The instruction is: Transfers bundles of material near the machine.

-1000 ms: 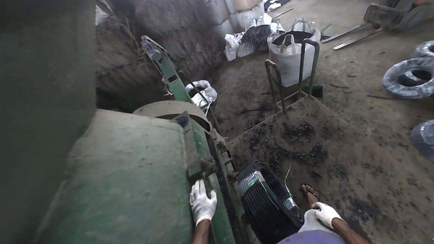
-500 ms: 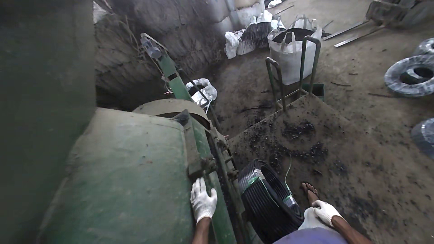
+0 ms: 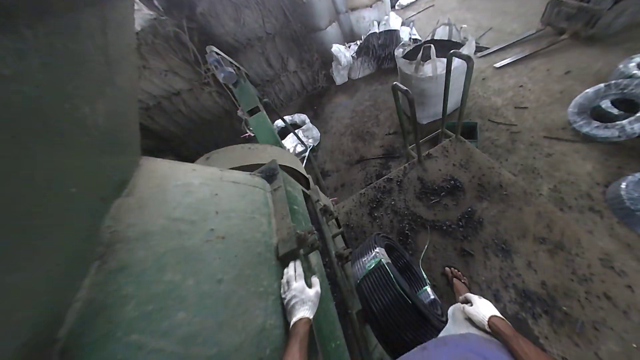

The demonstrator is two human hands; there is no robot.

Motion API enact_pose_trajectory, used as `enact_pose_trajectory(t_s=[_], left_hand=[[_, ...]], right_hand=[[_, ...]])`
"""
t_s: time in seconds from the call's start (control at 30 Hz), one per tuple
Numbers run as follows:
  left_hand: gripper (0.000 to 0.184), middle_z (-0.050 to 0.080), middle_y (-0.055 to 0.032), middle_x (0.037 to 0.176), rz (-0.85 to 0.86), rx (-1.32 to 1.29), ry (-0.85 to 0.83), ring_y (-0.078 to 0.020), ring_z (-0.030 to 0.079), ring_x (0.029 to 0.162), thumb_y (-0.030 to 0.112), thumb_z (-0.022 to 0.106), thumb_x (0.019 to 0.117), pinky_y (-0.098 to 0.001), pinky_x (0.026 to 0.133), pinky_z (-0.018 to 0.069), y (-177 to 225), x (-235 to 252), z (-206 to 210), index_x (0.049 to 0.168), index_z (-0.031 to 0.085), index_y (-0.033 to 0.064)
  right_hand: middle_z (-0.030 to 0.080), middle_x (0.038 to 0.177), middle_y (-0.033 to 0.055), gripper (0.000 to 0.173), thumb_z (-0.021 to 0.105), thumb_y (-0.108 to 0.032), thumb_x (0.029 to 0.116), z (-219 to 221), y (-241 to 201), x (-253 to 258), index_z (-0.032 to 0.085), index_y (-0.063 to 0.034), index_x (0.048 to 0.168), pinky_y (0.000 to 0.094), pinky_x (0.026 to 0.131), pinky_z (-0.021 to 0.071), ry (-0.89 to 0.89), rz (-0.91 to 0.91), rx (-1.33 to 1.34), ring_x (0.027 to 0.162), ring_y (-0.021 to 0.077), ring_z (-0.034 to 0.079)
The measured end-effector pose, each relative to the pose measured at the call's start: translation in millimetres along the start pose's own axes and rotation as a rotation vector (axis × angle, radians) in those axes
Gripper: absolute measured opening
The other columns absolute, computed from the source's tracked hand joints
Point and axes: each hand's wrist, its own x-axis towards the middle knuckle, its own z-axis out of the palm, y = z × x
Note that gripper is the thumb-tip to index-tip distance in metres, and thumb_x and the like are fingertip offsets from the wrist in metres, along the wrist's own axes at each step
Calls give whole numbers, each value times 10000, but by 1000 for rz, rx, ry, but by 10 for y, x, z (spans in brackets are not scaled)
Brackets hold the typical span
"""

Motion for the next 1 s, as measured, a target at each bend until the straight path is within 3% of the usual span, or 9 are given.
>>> enact_pose_trajectory(t_s=[1.0], left_hand=[[780, 420, -52, 1617, 8, -10, 13, -255, 329, 1527, 546, 510, 869, -456, 1244, 273, -6, 3, 12, 1553, 460, 174]], right_hand=[[712, 1316, 32, 445, 593, -501, 918, -31, -1, -18, 697, -323, 1312, 569, 1095, 482, 11, 10, 4, 1272, 250, 642]])
